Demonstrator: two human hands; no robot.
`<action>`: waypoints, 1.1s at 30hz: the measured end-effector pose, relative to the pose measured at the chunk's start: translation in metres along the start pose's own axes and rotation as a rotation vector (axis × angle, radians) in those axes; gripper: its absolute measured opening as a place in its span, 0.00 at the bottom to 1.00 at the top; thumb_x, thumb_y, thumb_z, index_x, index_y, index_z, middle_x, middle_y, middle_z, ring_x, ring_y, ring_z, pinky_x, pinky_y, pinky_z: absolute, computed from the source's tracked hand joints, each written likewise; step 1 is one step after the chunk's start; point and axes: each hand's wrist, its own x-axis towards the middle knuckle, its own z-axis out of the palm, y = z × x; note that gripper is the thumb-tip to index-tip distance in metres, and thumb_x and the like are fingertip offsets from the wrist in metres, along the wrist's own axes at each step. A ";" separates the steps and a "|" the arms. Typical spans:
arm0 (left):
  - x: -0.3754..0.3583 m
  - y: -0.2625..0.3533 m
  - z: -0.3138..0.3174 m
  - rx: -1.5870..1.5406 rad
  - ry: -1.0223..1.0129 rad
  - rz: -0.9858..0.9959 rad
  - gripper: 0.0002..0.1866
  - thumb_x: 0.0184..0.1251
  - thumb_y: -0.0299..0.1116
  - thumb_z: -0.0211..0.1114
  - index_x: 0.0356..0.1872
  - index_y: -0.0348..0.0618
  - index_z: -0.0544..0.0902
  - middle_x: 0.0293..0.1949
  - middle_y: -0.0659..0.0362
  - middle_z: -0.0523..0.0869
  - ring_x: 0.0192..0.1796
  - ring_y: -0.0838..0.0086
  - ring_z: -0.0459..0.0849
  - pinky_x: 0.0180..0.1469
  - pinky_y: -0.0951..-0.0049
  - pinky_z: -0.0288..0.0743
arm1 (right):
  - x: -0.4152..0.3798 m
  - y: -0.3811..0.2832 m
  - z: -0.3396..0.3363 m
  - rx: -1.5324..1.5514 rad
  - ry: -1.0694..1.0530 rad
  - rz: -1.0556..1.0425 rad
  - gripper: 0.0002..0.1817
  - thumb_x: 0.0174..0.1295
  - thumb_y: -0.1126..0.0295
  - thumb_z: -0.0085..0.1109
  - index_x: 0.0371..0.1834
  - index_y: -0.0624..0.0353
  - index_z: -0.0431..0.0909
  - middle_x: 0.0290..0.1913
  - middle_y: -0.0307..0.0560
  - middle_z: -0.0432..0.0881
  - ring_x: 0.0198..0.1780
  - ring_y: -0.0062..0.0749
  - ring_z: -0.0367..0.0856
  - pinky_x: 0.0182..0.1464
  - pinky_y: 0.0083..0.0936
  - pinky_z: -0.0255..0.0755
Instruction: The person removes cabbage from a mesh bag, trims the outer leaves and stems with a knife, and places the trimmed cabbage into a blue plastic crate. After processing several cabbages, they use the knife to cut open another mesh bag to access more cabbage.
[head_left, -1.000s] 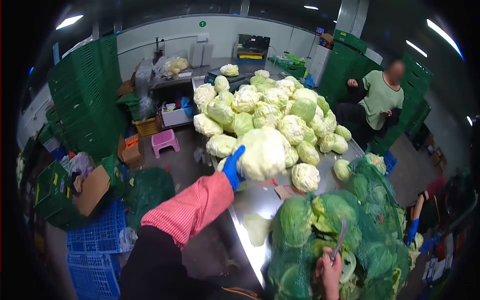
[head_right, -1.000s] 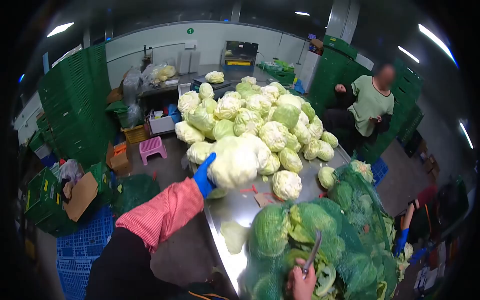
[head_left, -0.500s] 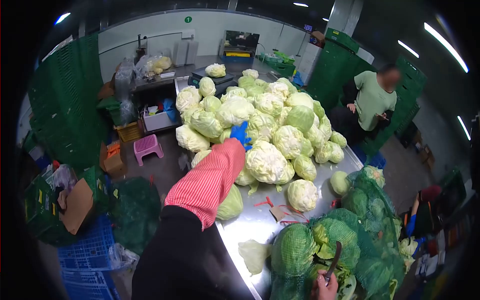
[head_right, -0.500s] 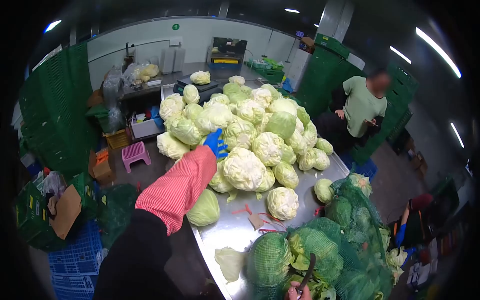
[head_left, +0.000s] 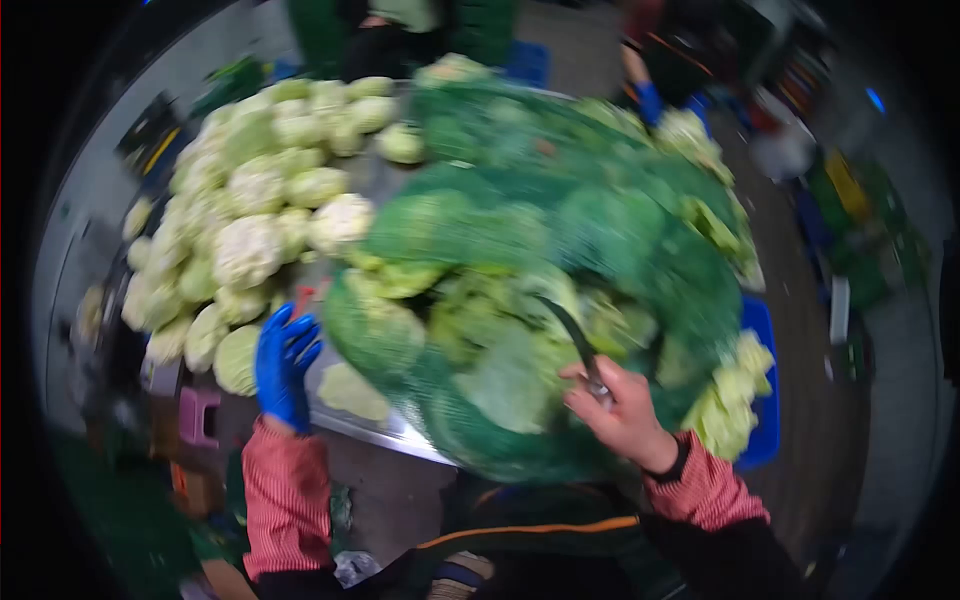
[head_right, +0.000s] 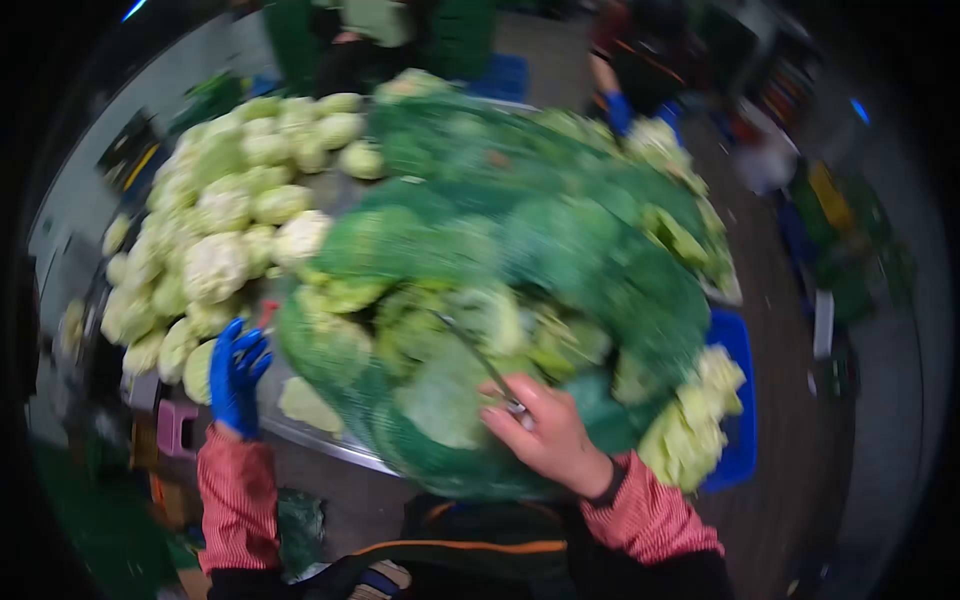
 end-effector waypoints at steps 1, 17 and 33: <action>-0.023 -0.005 0.015 0.015 -0.017 0.053 0.25 0.76 0.47 0.54 0.65 0.44 0.71 0.50 0.56 0.85 0.53 0.68 0.83 0.57 0.66 0.76 | -0.015 0.014 -0.020 -0.040 0.039 -0.110 0.17 0.56 0.73 0.68 0.50 0.60 0.80 0.25 0.36 0.75 0.22 0.19 0.71 0.26 0.20 0.65; -0.219 -0.150 0.383 0.423 -0.762 -0.218 0.25 0.71 0.37 0.62 0.65 0.38 0.71 0.45 0.56 0.86 0.47 0.72 0.85 0.52 0.72 0.77 | -0.249 0.317 -0.261 -0.736 -0.093 -0.134 0.18 0.61 0.52 0.60 0.49 0.50 0.77 0.26 0.43 0.79 0.23 0.37 0.81 0.24 0.33 0.74; -0.065 -0.161 0.605 1.352 -0.832 1.059 0.16 0.61 0.35 0.59 0.49 0.41 0.76 0.42 0.41 0.84 0.45 0.46 0.84 0.49 0.54 0.78 | -0.178 0.270 -0.280 0.022 0.265 0.434 0.14 0.63 0.67 0.63 0.51 0.53 0.78 0.31 0.45 0.83 0.28 0.28 0.79 0.34 0.26 0.74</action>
